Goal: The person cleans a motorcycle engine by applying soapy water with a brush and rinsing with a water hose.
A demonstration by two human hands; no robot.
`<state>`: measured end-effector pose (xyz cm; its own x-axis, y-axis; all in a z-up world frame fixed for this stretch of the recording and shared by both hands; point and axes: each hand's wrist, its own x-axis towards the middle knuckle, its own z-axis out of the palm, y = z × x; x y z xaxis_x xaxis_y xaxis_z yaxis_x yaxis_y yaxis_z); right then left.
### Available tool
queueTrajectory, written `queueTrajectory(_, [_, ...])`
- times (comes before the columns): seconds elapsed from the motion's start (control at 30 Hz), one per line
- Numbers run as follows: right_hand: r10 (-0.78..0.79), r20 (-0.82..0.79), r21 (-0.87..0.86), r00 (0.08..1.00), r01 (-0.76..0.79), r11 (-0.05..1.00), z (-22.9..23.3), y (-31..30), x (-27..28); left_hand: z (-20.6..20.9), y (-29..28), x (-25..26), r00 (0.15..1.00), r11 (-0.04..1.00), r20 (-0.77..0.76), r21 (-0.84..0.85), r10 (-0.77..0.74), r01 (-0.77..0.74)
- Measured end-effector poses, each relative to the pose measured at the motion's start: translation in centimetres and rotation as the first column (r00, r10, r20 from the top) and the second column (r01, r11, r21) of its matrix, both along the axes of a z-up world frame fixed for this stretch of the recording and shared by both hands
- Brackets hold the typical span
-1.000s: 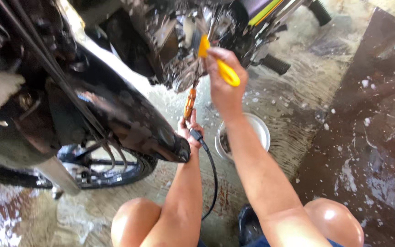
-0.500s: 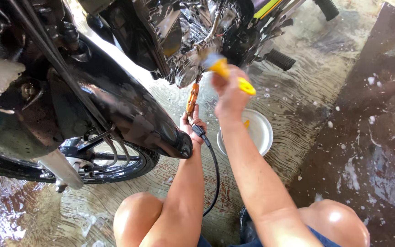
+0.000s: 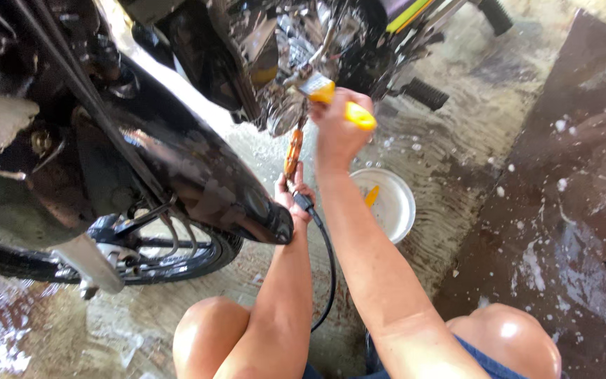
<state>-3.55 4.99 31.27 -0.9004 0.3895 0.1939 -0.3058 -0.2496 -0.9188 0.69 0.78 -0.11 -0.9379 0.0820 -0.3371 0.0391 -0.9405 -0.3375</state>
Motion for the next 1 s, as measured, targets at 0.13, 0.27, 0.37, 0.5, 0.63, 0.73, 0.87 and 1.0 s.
queueTrajectory(0.13, [0.145, -0.080, 0.072, 0.986, -0.140, 0.988, 0.1, -0.6, 1.7, 0.8, 0.4, -1.1, 0.998, 0.992, 0.048, -0.116, -0.050, 0.056])
queueTrajectory(0.27, [-0.011, 0.113, -0.251, 0.994, 0.039, 0.967, 1.5, 0.2, -0.9, 0.2, -0.5, 1.0, 0.996, 0.993, 0.020, -0.082, -0.086, 0.087])
queueTrajectory(0.37, [0.021, 0.029, -0.153, 0.999, -0.017, 0.988, 1.8, -0.1, -0.4, 0.4, 0.4, -1.1, 0.993, 0.996, -0.101, -0.071, -0.055, 0.048])
queueTrajectory(0.5, [0.033, 0.029, -0.119, 0.999, -0.030, 0.992, 0.4, -0.9, -0.2, 2.0, 0.0, 0.1, 1.000, 1.000, -0.007, -0.004, -0.017, 0.017])
queueTrajectory(0.63, [0.308, 0.102, -0.154, 0.946, -0.291, 0.944, -0.7, -1.5, 3.4, 5.1, 0.3, 0.3, 0.998, 1.000, -0.069, -0.019, -0.001, 0.000])
queueTrajectory(0.73, [-0.028, 0.092, -0.216, 0.995, 0.048, 0.975, -1.0, 0.1, -1.4, 4.0, -0.1, 0.2, 0.989, 0.999, -0.146, -0.028, 0.017, -0.021])
queueTrajectory(0.87, [0.289, -0.298, 0.058, 0.910, -0.285, 0.957, -3.2, -1.0, 2.4, 6.8, 0.1, 0.3, 0.985, 0.999, -0.172, 0.048, 0.012, -0.003])
queueTrajectory(1.0, [0.185, -0.146, 0.240, 0.972, -0.146, 0.960, -1.8, -1.1, 3.9, 5.4, -0.4, 1.2, 0.992, 0.999, -0.117, 0.017, 0.046, -0.044])
